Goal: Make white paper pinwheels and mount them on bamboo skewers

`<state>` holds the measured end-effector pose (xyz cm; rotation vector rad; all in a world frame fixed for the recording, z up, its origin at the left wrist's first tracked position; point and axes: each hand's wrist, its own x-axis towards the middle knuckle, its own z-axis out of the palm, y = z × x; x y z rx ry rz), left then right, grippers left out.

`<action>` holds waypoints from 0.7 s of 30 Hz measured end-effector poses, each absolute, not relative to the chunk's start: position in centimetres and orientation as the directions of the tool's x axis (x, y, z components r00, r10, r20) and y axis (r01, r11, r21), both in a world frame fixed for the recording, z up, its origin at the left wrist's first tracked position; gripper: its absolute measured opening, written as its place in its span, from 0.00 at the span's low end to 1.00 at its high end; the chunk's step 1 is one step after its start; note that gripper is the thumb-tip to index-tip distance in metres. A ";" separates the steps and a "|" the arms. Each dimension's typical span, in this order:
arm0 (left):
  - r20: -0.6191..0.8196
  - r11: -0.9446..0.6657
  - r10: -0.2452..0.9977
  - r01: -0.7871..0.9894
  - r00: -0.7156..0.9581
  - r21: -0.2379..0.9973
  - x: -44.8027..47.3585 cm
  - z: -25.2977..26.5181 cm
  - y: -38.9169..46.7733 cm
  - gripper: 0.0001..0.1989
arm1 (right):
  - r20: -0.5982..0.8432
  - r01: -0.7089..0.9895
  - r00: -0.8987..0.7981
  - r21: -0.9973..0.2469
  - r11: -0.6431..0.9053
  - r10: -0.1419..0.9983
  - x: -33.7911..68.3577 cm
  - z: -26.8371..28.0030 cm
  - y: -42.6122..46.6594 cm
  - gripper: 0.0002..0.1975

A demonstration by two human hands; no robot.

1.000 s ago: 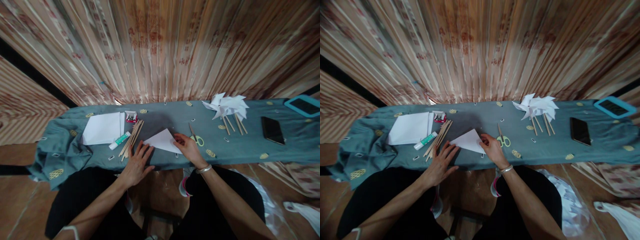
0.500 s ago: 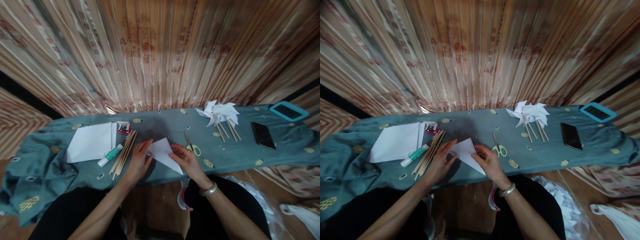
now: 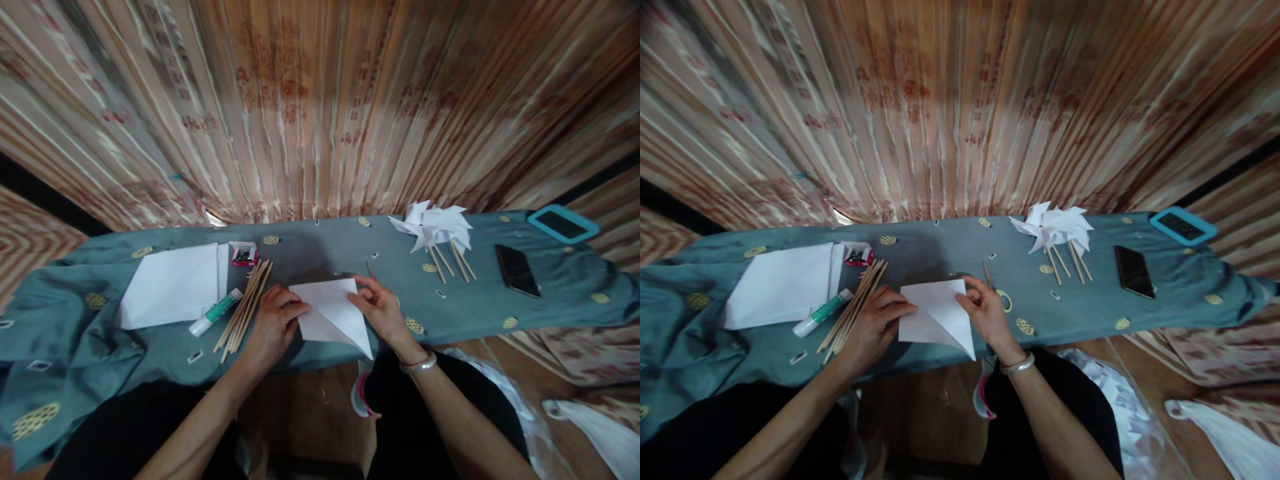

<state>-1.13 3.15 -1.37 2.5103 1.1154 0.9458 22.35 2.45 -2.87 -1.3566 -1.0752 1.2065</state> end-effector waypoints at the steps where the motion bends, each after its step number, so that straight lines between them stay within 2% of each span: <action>1: 0.445 -0.681 0.731 0.594 0.517 0.429 -1.2 -1.3 2.9 0.18 | -0.107 0.022 0.134 -0.994 -0.111 0.985 22.6 -3.0 2.5 0.29; 5: 0.327 -0.705 0.709 0.617 0.625 0.349 -1.1 -1.3 1.1 0.23 | -0.084 0.093 0.093 -0.991 -0.092 0.992 22.9 -3.7 2.1 0.32; 6: 0.303 -0.720 0.693 0.605 0.654 0.341 -1.1 -1.4 0.5 0.24 | -0.067 0.164 0.075 -0.983 -0.079 0.995 22.9 -3.8 1.7 0.31; 8: 0.269 -0.742 0.667 0.583 0.695 0.331 -1.0 -1.9 -0.5 0.24 | 0.042 0.416 0.049 -0.909 0.018 0.998 22.9 -3.6 0.9 0.27; 10: 0.269 -0.755 0.651 0.573 0.709 0.318 -1.3 -2.6 -1.0 0.24 | 0.224 0.701 -0.052 -0.686 0.195 0.973 23.1 -3.1 0.0 0.24; 12: 0.285 -0.765 0.642 0.567 0.712 0.305 -2.0 -3.3 -1.1 0.23 | 0.329 0.842 -0.254 -0.388 0.375 0.910 23.3 -2.5 -0.8 0.23; 13: 0.289 -0.767 0.640 0.567 0.712 0.301 -2.4 -3.5 -1.0 0.22 | 0.326 0.856 -0.356 -0.263 0.446 0.876 23.2 -2.2 -1.2 0.24; 15: 0.275 -0.761 0.646 0.576 0.712 0.299 -3.5 -3.8 -0.6 0.22 | 0.262 0.837 -0.499 -0.103 0.538 0.826 23.0 -1.8 -2.0 0.29; 18: 0.241 -0.730 0.681 0.612 0.692 0.306 -4.8 -3.8 -0.2 0.22 | 0.198 0.806 -0.576 -0.023 0.591 0.793 22.3 -1.4 -3.0 0.32; 21: 0.219 -0.705 0.707 0.643 0.673 0.300 -5.2 -3.2 -0.5 0.21 | 0.203 0.787 -0.603 -0.005 0.617 0.771 21.4 -1.3 -3.5 0.30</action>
